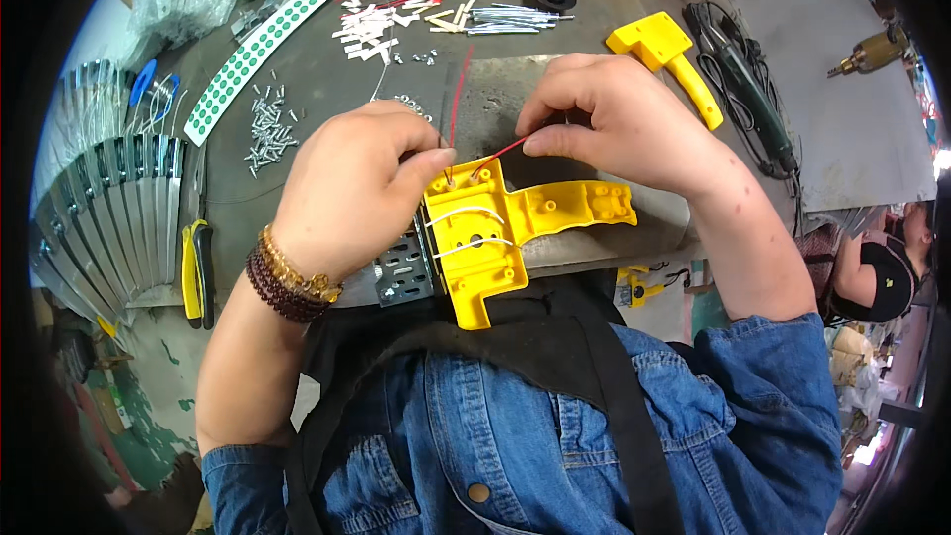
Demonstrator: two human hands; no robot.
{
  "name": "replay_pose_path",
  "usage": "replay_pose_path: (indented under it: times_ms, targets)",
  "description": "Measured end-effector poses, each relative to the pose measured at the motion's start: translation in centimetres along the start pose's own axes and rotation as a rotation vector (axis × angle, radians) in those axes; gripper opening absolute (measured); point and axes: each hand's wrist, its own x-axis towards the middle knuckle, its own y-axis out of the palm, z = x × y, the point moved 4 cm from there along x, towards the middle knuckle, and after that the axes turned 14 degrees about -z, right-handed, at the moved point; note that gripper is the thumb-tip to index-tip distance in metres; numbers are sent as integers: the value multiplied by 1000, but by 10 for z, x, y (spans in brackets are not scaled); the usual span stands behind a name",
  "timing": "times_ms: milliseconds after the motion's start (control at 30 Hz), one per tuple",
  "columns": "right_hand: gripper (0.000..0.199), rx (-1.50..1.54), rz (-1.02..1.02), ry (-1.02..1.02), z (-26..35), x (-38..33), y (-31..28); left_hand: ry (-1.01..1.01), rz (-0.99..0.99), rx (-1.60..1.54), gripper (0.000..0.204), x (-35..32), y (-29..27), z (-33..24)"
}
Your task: Assembling the internal wiring and housing components of a small handheld power tool.
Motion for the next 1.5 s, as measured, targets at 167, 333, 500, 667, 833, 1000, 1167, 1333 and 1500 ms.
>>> replay_pose_path:
  times_ms: [167,333,500,667,833,1000,1167,1333,1500]
  targets:
    - [11,0,-204,-76,-2,-17,5,-101,22,-178,8,-2,10,-4]
    - [11,-278,-490,-415,10,-34,3,-429,67,-551,11,0,21,2]
    - [11,-309,-595,-461,21,-48,4,-257,241,-76,18,14,23,-12]
    - [10,-291,-537,-417,27,-63,5,-260,133,-141,16,6,19,5]
    - [9,-86,-519,-155,28,-49,-12,-382,-226,-454,11,-16,-2,-4]
    - [23,116,-432,-64,37,-11,30,-332,-347,-562,12,-26,-1,-10]
    - [19,486,-322,304,47,-10,46,-239,-467,-694,11,-34,-4,-9]
    - [16,531,-439,229,49,-18,57,-317,-468,-885,8,-37,0,-10]
    - [14,454,-502,41,59,-10,56,-142,-625,-955,5,-49,-2,4]
